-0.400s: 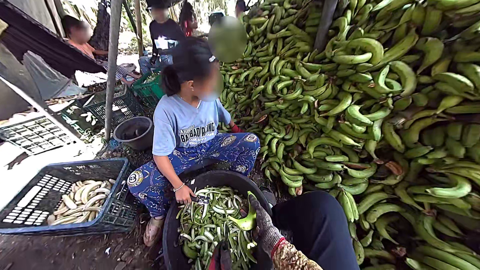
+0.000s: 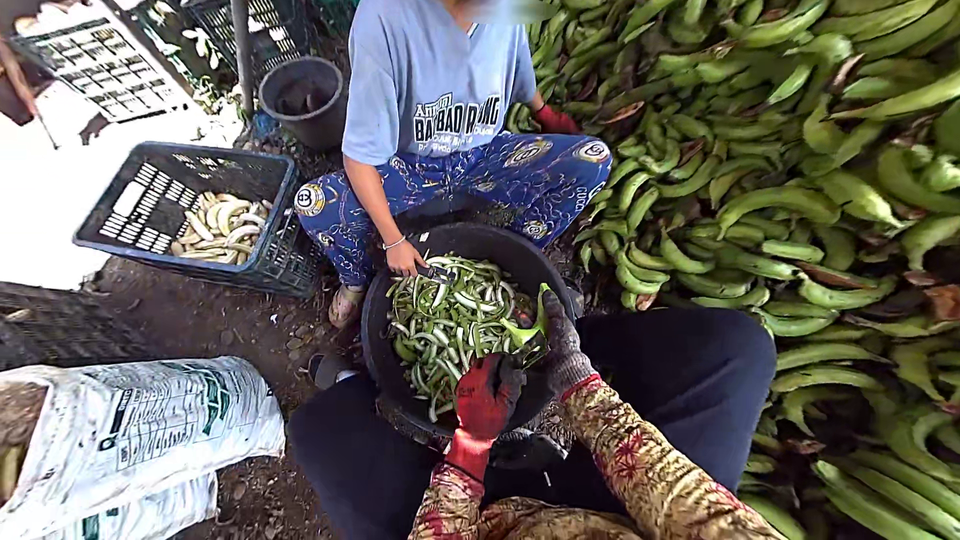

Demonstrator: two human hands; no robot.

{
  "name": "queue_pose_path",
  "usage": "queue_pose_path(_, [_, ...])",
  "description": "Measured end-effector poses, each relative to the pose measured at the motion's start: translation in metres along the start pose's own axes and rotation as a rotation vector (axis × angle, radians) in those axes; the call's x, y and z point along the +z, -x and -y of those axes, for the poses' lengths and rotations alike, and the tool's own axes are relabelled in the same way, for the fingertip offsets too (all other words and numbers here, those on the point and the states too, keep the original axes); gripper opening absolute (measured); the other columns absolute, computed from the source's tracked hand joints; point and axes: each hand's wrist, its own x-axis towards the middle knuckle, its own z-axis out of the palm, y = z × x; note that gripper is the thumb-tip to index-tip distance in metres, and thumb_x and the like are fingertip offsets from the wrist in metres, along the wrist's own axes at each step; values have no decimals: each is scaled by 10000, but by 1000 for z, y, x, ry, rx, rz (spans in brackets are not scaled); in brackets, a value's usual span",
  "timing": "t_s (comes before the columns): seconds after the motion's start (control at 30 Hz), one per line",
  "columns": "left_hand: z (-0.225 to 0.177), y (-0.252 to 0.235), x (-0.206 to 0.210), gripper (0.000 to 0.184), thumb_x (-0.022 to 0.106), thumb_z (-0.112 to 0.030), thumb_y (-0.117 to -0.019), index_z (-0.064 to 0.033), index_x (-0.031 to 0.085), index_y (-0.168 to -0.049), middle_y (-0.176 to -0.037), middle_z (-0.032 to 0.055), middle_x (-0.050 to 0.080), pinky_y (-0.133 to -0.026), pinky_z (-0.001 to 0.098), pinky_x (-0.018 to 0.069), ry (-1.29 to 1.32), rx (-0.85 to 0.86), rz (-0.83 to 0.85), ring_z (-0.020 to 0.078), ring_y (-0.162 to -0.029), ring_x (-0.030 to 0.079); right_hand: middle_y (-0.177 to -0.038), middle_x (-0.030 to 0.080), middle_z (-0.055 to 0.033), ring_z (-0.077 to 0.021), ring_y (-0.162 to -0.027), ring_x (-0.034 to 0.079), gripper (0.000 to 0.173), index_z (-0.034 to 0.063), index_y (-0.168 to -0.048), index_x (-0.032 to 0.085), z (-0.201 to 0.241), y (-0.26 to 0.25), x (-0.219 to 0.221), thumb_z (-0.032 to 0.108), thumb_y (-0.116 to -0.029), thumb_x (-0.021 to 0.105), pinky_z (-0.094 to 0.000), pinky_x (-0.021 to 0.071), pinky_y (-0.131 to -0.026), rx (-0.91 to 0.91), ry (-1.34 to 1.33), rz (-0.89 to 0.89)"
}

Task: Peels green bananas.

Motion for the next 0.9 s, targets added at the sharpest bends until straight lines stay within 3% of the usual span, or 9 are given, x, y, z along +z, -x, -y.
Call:
queue_pose_path(0.1, [-2, 0, -1, 632, 410, -613, -985, -115, 731, -1204, -1067, 112, 739, -850, 499, 575, -13, 19, 10, 244, -978, 712, -803, 646, -30, -116, -678, 641, 387, 79, -1122, 594, -5, -5, -4, 421, -1094, 414, -283, 577, -639, -3, -35, 19])
queue_pose_path(0.2, [5, -1, 1, 636, 418, -612, -987, -107, 733, -1209, -1096, 113, 739, -897, 489, 564, 23, 10, 3, 237, -1013, 705, -758, 625, -7, -92, -636, 621, 380, 100, -1085, 584, -6, -3, -4, 420, -1102, 380, -253, 562, -595, 25, -76, 66])
queue_pose_path(0.3, [34, -1, 3, 503, 437, -492, -1032, -119, 712, -1229, -1070, 60, 733, -908, 439, 561, 128, -226, 23, 163, -982, 690, -686, 582, -11, -101, -530, 589, 441, 117, -1041, 573, -11, -3, -6, 478, -1095, 326, -252, 553, -492, 120, -282, 235])
queue_pose_path(0.4, [50, 3, -1, 467, 461, -453, -1046, -90, 680, -1243, -986, 59, 710, -811, 392, 571, 256, -400, 36, 143, -857, 672, -706, 586, -53, -142, -528, 596, 507, 91, -1100, 539, -10, -6, -7, 543, -1083, 311, -285, 554, -476, 171, -169, 304])
queue_pose_path(0.53, [23, 1, -26, 522, 442, -486, -1049, -93, 617, -1346, -1042, 25, 695, -750, 316, 574, 377, -198, 191, 95, -838, 655, -886, 673, -103, -186, -674, 659, 496, 48, -1234, 564, -13, -15, -20, 473, -1093, 351, -335, 584, -571, 138, 52, 334])
queue_pose_path(0.63, [9, 2, -42, 506, 419, -480, -1059, -126, 641, -1344, -1152, 34, 708, -927, 377, 549, 204, -55, 299, 115, -1019, 667, -982, 711, -109, -188, -758, 698, 458, 68, -1325, 560, -9, -14, -22, 428, -1097, 393, -320, 602, -619, 119, 145, 313])
queue_pose_path(0.7, [2, 3, -49, 513, 403, -503, -1060, -160, 646, -1354, -1222, 50, 703, -994, 442, 524, 73, -42, 324, 155, -1119, 662, -973, 712, -99, -179, -745, 692, 449, 83, -1314, 566, -6, -14, -19, 436, -1096, 393, -305, 589, -604, 125, 208, 305])
queue_pose_path(0.9, [2, 1, -44, 522, 399, -512, -1056, -162, 638, -1362, -1182, 59, 706, -955, 444, 539, 55, -73, 322, 162, -1072, 670, -1002, 721, -100, -185, -801, 705, 482, 104, -1351, 563, -7, -7, -10, 477, -1077, 428, -312, 597, -662, 165, 278, 336])
